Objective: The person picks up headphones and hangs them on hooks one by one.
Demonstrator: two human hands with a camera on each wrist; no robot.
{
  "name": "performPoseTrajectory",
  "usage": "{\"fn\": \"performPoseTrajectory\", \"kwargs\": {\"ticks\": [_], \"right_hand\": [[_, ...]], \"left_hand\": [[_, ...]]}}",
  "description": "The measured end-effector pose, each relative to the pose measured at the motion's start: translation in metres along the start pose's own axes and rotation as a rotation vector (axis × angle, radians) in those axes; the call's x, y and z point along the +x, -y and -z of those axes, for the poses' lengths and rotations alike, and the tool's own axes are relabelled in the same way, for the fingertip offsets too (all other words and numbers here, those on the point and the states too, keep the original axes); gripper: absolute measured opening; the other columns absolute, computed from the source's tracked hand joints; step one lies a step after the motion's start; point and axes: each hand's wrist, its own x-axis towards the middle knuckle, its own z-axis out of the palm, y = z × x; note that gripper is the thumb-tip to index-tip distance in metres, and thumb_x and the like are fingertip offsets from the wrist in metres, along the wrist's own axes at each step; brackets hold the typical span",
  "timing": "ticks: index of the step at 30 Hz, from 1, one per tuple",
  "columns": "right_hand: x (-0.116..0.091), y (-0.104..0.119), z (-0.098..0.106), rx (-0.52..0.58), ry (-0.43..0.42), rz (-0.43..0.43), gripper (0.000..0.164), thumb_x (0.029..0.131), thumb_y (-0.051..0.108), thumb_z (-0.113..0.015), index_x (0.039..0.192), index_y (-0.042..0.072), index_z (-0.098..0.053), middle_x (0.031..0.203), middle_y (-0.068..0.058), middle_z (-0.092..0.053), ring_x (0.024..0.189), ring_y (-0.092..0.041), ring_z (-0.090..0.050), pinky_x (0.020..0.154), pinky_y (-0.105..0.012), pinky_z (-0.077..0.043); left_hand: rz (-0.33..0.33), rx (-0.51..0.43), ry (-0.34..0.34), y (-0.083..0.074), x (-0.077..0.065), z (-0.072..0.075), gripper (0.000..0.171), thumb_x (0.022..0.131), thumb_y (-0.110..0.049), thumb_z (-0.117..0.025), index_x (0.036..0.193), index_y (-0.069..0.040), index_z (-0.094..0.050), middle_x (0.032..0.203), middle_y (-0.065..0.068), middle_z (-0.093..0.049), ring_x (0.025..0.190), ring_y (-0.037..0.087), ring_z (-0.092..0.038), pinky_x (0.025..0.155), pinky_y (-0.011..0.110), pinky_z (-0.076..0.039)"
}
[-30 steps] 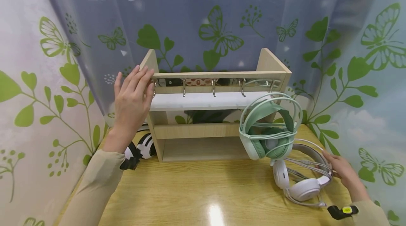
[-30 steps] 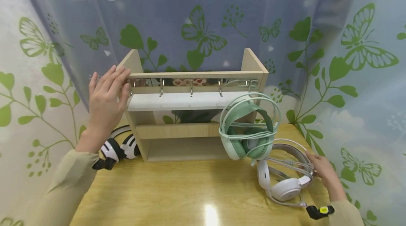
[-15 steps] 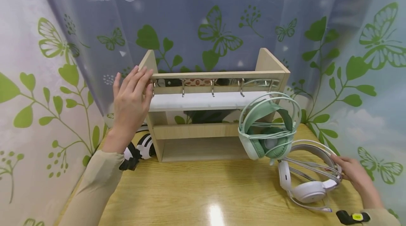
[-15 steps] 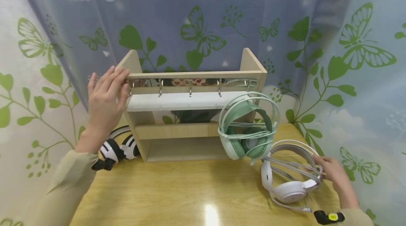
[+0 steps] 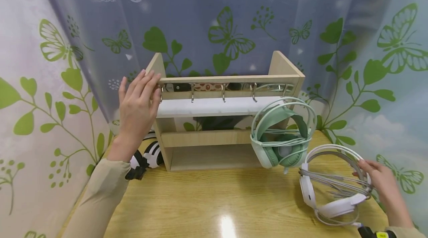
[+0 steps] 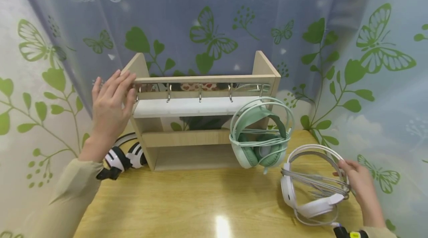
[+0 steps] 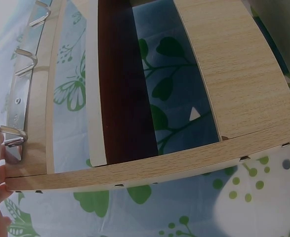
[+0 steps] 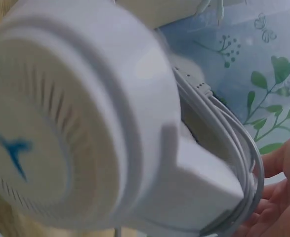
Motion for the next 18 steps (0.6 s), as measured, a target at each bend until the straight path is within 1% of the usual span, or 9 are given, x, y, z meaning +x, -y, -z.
{"fn": "performPoseTrajectory", "kwargs": {"ticks": [1, 2, 3, 5, 6, 8, 10, 13, 18], "right_hand": [[-0.002, 0.002, 0.000, 0.003, -0.022, 0.018, 0.079, 0.108, 0.047, -0.031, 0.152, -0.018, -0.019, 0.129, -0.031, -0.059, 0.128, -0.058, -0.039, 0.094, -0.068, -0.039], [-0.005, 0.004, 0.000, -0.002, -0.046, 0.033, 0.079, 0.108, 0.048, -0.032, 0.152, -0.016, -0.021, 0.116, -0.016, -0.068, 0.124, -0.055, -0.041, 0.092, -0.069, -0.036], [-0.007, 0.006, -0.001, -0.001, -0.072, 0.056, 0.077, 0.108, 0.047, -0.033, 0.152, -0.016, -0.023, 0.103, 0.001, -0.071, 0.120, -0.053, -0.043, 0.091, -0.069, -0.036], [-0.012, 0.010, -0.002, -0.018, -0.114, 0.097, 0.075, 0.109, 0.046, -0.034, 0.151, -0.015, -0.028, 0.087, 0.032, -0.055, 0.103, -0.029, -0.056, 0.087, -0.064, -0.039], [-0.014, 0.011, -0.002, -0.025, -0.126, 0.117, 0.073, 0.109, 0.045, -0.034, 0.150, -0.015, -0.030, 0.087, 0.040, -0.044, 0.095, -0.018, -0.056, 0.084, -0.059, -0.042], [-0.020, 0.013, -0.003, -0.018, -0.142, 0.157, 0.070, 0.110, 0.042, -0.035, 0.150, -0.015, -0.031, 0.087, 0.044, -0.043, 0.086, 0.002, -0.052, 0.081, -0.047, -0.046], [-0.024, 0.014, -0.005, -0.019, -0.160, 0.196, 0.066, 0.110, 0.039, -0.037, 0.148, -0.015, -0.034, 0.088, 0.045, -0.044, 0.078, 0.016, -0.044, 0.072, -0.031, -0.046], [-0.031, 0.014, -0.007, 0.009, -0.183, 0.249, 0.056, 0.110, 0.034, -0.040, 0.143, -0.011, -0.043, 0.090, 0.044, -0.049, 0.077, 0.018, -0.047, 0.063, -0.019, -0.041], [-0.039, 0.014, -0.010, 0.078, -0.230, 0.303, 0.026, 0.109, 0.028, -0.046, 0.128, 0.015, -0.058, 0.090, 0.042, -0.056, 0.079, 0.017, -0.052, 0.065, -0.014, -0.041]], "left_hand": [[0.001, 0.000, -0.001, 0.000, 0.000, 0.000, 0.036, 0.105, -0.022, -0.053, 0.137, -0.007, -0.063, 0.139, 0.014, -0.062, 0.139, 0.032, -0.049, 0.124, 0.053, -0.015], [0.001, 0.000, -0.001, 0.000, 0.000, 0.000, 0.036, 0.105, -0.022, -0.053, 0.137, -0.007, -0.063, 0.139, 0.014, -0.062, 0.139, 0.032, -0.049, 0.124, 0.053, -0.015], [0.001, -0.001, -0.002, 0.000, 0.000, 0.000, 0.036, 0.105, -0.022, -0.053, 0.137, -0.007, -0.063, 0.139, 0.014, -0.062, 0.139, 0.032, -0.049, 0.124, 0.053, -0.015], [0.002, 0.000, 0.000, 0.000, 0.000, 0.000, 0.036, 0.106, -0.023, -0.052, 0.137, -0.007, -0.063, 0.139, 0.014, -0.062, 0.139, 0.032, -0.049, 0.124, 0.053, -0.015], [0.000, 0.003, 0.003, 0.000, 0.000, 0.000, 0.037, 0.106, -0.023, -0.051, 0.137, -0.007, -0.063, 0.139, 0.015, -0.062, 0.139, 0.032, -0.049, 0.124, 0.053, -0.014], [-0.004, 0.008, 0.009, 0.000, 0.000, 0.000, 0.037, 0.107, -0.023, -0.050, 0.137, -0.007, -0.062, 0.140, 0.015, -0.062, 0.138, 0.033, -0.049, 0.124, 0.053, -0.014], [-0.008, 0.011, 0.013, 0.000, 0.000, 0.000, 0.037, 0.107, -0.023, -0.050, 0.137, -0.007, -0.062, 0.140, 0.015, -0.062, 0.138, 0.033, -0.049, 0.124, 0.052, -0.014], [-0.006, 0.009, 0.012, 0.000, 0.000, 0.000, 0.037, 0.107, -0.023, -0.050, 0.137, -0.007, -0.063, 0.140, 0.015, -0.062, 0.138, 0.033, -0.049, 0.124, 0.052, -0.014], [0.002, 0.001, 0.005, -0.001, 0.000, 0.000, 0.037, 0.106, -0.024, -0.051, 0.137, -0.007, -0.063, 0.139, 0.015, -0.062, 0.138, 0.033, -0.050, 0.124, 0.053, -0.014]]}}
